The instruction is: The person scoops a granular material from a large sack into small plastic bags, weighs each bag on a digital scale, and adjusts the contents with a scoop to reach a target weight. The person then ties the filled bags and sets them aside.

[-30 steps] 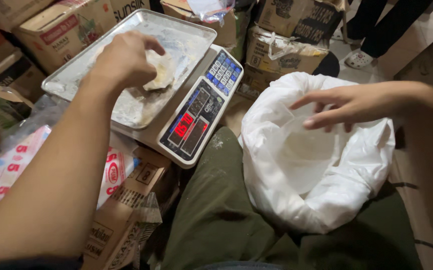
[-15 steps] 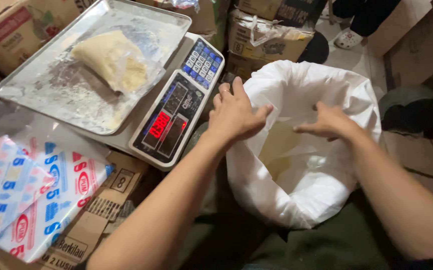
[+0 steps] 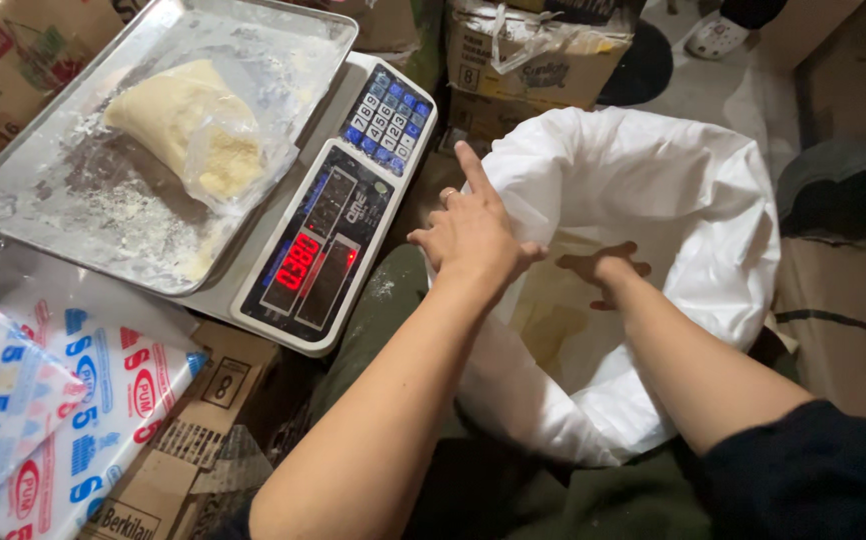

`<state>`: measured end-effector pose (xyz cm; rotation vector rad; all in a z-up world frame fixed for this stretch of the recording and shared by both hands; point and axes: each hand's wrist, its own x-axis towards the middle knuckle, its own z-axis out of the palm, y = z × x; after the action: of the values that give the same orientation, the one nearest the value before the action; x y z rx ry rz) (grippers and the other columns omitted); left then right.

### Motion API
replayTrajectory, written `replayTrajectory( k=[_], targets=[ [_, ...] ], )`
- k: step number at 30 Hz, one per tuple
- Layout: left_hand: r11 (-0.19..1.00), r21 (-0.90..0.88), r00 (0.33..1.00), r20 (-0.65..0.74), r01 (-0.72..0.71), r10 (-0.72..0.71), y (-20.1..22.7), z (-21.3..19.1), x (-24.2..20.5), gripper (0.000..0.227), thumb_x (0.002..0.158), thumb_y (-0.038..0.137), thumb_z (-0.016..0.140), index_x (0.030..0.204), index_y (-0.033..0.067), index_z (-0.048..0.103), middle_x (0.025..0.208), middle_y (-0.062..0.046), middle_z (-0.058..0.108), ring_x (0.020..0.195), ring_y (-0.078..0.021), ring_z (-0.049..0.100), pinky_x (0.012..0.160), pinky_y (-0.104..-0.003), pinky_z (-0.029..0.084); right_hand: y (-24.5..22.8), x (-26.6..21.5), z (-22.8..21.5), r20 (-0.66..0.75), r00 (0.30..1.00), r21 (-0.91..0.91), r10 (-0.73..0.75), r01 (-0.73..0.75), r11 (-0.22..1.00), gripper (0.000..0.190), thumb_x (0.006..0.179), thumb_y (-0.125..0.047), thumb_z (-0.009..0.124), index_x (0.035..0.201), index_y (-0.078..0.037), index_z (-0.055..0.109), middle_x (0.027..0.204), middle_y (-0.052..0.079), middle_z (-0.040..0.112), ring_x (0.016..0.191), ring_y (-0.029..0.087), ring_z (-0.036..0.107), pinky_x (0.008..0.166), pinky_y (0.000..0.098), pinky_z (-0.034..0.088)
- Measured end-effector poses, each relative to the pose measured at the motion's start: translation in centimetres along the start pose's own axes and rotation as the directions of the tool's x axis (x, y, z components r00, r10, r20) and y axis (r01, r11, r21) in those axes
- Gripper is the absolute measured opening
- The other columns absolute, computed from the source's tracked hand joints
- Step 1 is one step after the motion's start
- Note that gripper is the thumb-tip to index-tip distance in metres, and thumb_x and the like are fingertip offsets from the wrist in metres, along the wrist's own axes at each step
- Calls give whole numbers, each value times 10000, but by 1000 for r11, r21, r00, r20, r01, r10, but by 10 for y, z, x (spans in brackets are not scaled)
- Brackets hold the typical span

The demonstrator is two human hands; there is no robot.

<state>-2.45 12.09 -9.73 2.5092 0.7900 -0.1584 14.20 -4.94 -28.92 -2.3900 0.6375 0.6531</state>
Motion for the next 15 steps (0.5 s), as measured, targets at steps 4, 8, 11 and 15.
replayTrajectory(
  k=[4, 8, 11, 15],
  targets=[
    [985, -164, 998, -34, 52, -58, -17, 4, 18, 1185, 616, 500, 920, 1484, -22, 305, 1342, -239, 602, 1159, -386, 666, 947, -466, 565, 11, 30, 14, 24, 983, 339, 184, -181, 923, 1413, 710, -474, 919, 1619, -56, -79, 1587, 162, 315, 1347, 367, 460, 878, 502, 615],
    [942, -333, 999, 13, 45, -43, -29, 0, 23, 615, 679, 445, 815, 1084, -9, 728, 1116, -209, 734, 1052, -377, 730, 894, -454, 583, 16, 44, 14, 130, 966, 514, 223, -259, 818, 794, 792, -448, 804, 1473, -139, 539, 1520, 114, 488, 1269, 385, 563, 943, 552, 580],
    [898, -437, 997, -27, 50, -69, -24, -4, 16, 462, 707, 410, 769, 948, 17, 765, 1006, -215, 747, 993, -400, 731, 867, -479, 570, 16, 42, 9, 167, 939, 610, 301, -338, 717, 656, 809, -443, 778, 1367, -153, 589, 1516, 95, 533, 1281, 346, 582, 1012, 550, 545],
    [832, -542, 977, -214, -120, 2, -16, -14, 4, 315, 710, 278, 674, 924, 63, 758, 902, -212, 759, 910, -406, 733, 826, -480, 559, 6, 42, -3, 358, 934, 768, -1, -293, 570, 653, 814, -429, 729, 1378, -140, 570, 1497, 89, 564, 1287, 342, 587, 1027, 565, 484]
  ],
)
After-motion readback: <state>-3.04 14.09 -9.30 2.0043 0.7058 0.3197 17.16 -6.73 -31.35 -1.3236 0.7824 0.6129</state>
